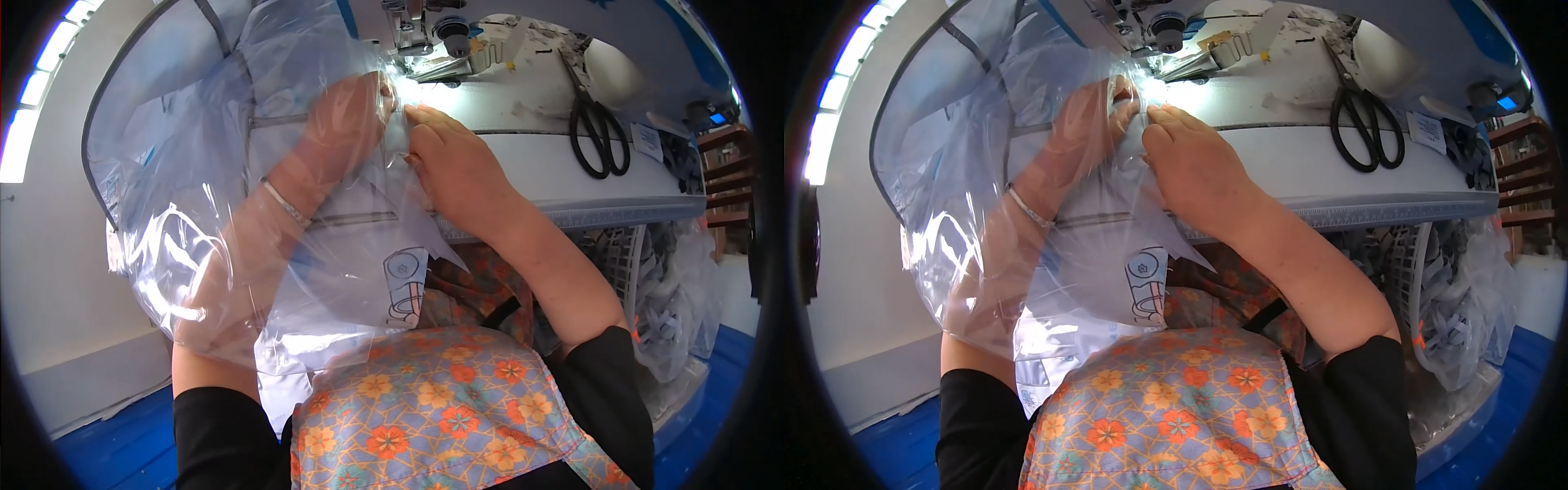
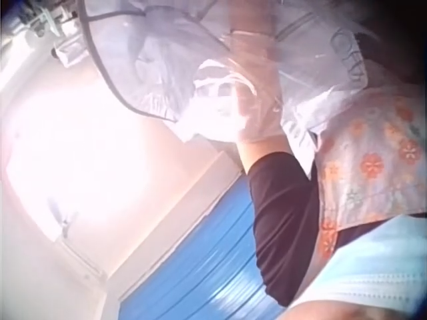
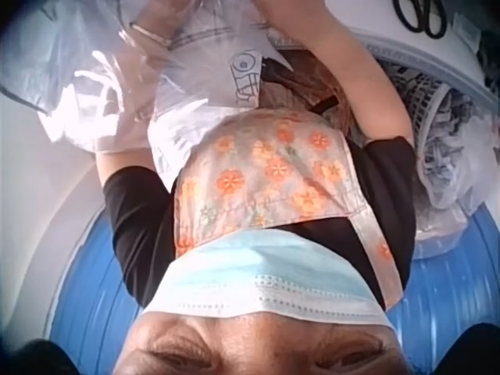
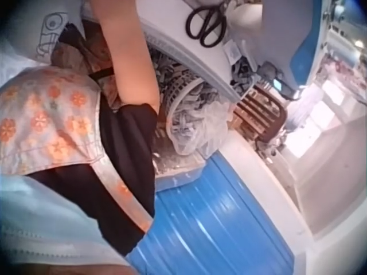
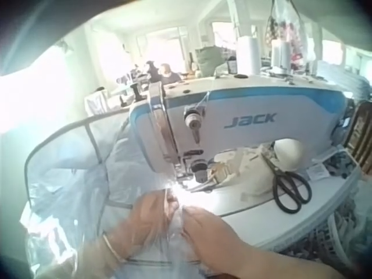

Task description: Sewing fabric and plastic components using an industrial sewing machine to assemble a product.

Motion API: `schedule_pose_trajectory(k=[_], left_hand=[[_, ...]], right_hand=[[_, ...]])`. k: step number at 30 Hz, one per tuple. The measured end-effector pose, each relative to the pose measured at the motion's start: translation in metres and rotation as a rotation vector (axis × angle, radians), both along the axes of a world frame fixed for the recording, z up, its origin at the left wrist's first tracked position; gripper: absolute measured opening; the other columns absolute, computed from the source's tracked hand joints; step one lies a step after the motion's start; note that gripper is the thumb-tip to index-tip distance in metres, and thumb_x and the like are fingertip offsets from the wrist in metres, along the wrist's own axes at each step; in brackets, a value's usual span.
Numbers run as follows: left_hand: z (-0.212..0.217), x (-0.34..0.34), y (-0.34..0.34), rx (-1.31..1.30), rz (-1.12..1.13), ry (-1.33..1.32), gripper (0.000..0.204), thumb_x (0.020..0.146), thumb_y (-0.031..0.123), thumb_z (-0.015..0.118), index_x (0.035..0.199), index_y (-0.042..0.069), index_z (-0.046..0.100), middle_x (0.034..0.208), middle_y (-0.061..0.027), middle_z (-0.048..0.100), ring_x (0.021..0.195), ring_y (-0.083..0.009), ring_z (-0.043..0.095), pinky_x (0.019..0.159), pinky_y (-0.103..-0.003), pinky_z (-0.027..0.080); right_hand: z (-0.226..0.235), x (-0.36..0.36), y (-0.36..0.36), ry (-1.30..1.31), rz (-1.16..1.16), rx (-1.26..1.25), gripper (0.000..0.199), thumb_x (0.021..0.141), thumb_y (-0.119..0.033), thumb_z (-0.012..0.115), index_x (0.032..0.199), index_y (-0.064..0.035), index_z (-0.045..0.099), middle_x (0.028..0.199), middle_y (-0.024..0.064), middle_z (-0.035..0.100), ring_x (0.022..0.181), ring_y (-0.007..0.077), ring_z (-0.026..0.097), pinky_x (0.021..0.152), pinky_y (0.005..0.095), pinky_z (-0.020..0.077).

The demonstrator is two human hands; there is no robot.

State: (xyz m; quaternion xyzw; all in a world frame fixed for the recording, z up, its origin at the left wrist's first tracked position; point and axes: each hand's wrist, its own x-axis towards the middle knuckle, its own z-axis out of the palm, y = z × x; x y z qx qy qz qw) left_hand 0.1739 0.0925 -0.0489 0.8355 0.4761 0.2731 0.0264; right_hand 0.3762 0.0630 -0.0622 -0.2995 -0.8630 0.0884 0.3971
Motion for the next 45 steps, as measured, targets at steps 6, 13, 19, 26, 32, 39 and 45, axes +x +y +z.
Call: schedule_pose_trajectory(k=[6, 13, 19, 26, 32, 39, 45], left_hand=[[0.034, -0.021, -0.141, -0.098, 0.320, 0.285, 0.062, 0.086, 0.020, 0.064, 0.143, 0.005, 0.046, 0.155, -0.0238, 0.031, 0.139, -0.0441, 0.036, 0.106, -0.050, 0.040], [0.183, 0.016, -0.202, -0.466, -0.529, -0.335, 0.014, 0.078, 0.000, 0.062, 0.086, -0.007, 0.071, 0.096, -0.0200, 0.073, 0.086, -0.0269, 0.074, 0.068, -0.035, 0.060], [0.038, 0.040, -0.047, -0.024, 0.035, 0.258, 0.032, 0.088, 0.008, 0.053, 0.116, -0.004, 0.064, 0.121, -0.0172, 0.065, 0.107, -0.0350, 0.061, 0.093, -0.041, 0.050], [0.018, 0.041, -0.047, 0.111, 0.064, 0.212, 0.031, 0.084, 0.010, 0.060, 0.112, -0.004, 0.066, 0.114, -0.0148, 0.068, 0.098, -0.0291, 0.063, 0.088, -0.039, 0.052], [0.026, 0.040, -0.047, 0.012, 0.050, 0.222, 0.035, 0.083, 0.013, 0.063, 0.113, -0.004, 0.065, 0.121, -0.0166, 0.065, 0.103, -0.0290, 0.061, 0.091, -0.039, 0.051], [0.024, 0.040, -0.048, -0.028, 0.059, 0.225, 0.039, 0.083, 0.010, 0.064, 0.120, -0.002, 0.063, 0.127, -0.0150, 0.062, 0.108, -0.0317, 0.058, 0.098, -0.040, 0.047], [0.021, 0.035, -0.042, -0.004, 0.047, 0.203, 0.043, 0.081, 0.011, 0.066, 0.122, -0.002, 0.061, 0.127, -0.0165, 0.061, 0.110, -0.0320, 0.058, 0.098, -0.040, 0.047]], right_hand=[[-0.002, 0.006, 0.001, -0.131, 0.013, 0.031, 0.023, 0.082, -0.002, 0.061, 0.103, 0.0042, 0.055, 0.120, 0.0238, 0.063, 0.118, 0.0399, 0.058, 0.103, 0.0441, 0.0464], [0.012, 0.004, -0.007, -0.220, 0.062, -0.043, 0.017, 0.079, -0.002, 0.058, 0.095, 0.0029, 0.059, 0.111, 0.0211, 0.066, 0.108, 0.0364, 0.063, 0.093, 0.0429, 0.0512], [0.017, 0.011, -0.027, -0.238, 0.125, -0.145, 0.025, 0.080, -0.004, 0.057, 0.104, 0.0010, 0.064, 0.113, 0.0193, 0.065, 0.107, 0.0353, 0.063, 0.092, 0.0430, 0.0514], [0.015, 0.039, -0.069, -0.084, 0.058, -0.076, 0.032, 0.075, -0.003, 0.063, 0.106, -0.0013, 0.066, 0.119, 0.0131, 0.065, 0.110, 0.0344, 0.061, 0.093, 0.0445, 0.0485], [0.002, 0.021, -0.061, 0.034, 0.028, -0.077, 0.027, 0.072, -0.005, 0.064, 0.098, -0.0029, 0.070, 0.107, 0.0106, 0.069, 0.095, 0.0295, 0.065, 0.081, 0.0402, 0.0519], [0.006, 0.026, -0.064, -0.001, 0.009, -0.042, 0.030, 0.071, -0.005, 0.065, 0.101, -0.0031, 0.071, 0.105, 0.0111, 0.070, 0.089, 0.0289, 0.065, 0.075, 0.0387, 0.0527], [0.006, 0.021, -0.061, 0.054, -0.010, -0.120, 0.033, 0.072, -0.001, 0.066, 0.104, -0.0026, 0.071, 0.111, 0.0141, 0.069, 0.092, 0.0321, 0.065, 0.079, 0.0382, 0.0529]])
